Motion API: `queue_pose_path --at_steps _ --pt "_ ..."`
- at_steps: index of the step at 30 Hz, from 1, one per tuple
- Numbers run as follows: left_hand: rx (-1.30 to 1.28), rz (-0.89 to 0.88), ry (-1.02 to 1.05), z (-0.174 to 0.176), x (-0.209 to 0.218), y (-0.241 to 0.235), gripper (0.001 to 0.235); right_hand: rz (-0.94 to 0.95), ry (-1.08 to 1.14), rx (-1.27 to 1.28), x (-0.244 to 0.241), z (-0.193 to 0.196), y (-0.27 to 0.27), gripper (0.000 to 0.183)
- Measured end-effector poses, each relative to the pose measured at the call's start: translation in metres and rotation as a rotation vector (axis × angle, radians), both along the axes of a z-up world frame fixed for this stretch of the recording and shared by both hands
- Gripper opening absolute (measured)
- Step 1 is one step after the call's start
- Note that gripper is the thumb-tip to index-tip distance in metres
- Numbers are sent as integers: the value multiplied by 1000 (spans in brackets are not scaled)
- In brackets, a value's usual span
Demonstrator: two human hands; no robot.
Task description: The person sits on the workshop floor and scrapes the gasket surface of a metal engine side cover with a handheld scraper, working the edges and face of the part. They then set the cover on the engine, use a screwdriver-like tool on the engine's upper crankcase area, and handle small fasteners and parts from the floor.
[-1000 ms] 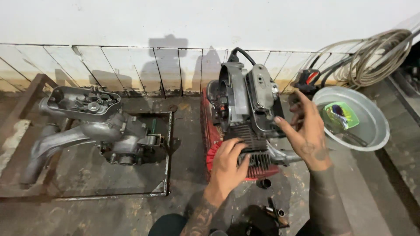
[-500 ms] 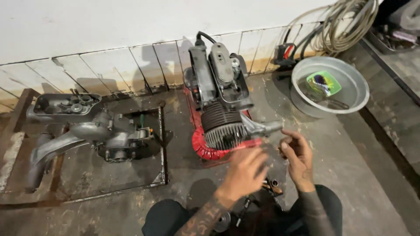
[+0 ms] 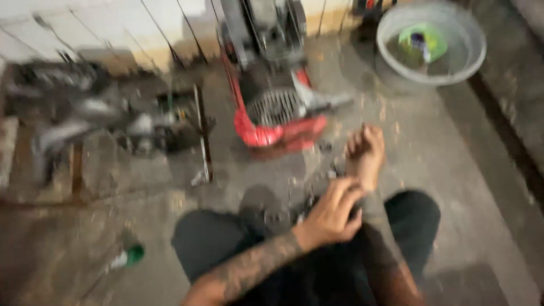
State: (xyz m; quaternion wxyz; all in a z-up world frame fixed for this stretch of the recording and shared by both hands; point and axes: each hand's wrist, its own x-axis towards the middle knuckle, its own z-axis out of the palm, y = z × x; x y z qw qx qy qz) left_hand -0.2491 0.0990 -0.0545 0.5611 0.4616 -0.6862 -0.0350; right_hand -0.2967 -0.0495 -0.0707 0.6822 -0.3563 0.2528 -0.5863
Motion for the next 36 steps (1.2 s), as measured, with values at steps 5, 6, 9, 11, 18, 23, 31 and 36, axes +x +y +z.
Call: queue_pose_path --at_steps 5,6,9,11,18,23,31,36 --pt "109 -4 162 -3 -54 43 29 -43 -152 191 -38 -17 8 18" --pt "129 -21 180 -9 -68 54 29 -63 -134 208 -52 -25 11 18" --pt "249 -29 204 -31 -95 75 25 -74 -154 326 -82 -56 23 18" --pt "258 -49 236 -50 -98 78 39 -88 -141 461 -98 -85 39 12" --pt "346 15 186 -65 -110 115 41 -114 -108 646 -118 -155 77 15" --pt "393 -60 69 -82 -112 123 47 -90 -126 721 -131 -203 83 14" --pt "746 -157 263 -65 -99 139 34 29 -122 737 -91 -172 73 11" --pt "843 -233 204 -3 3 101 17 119 63 684 -70 -184 78 13"
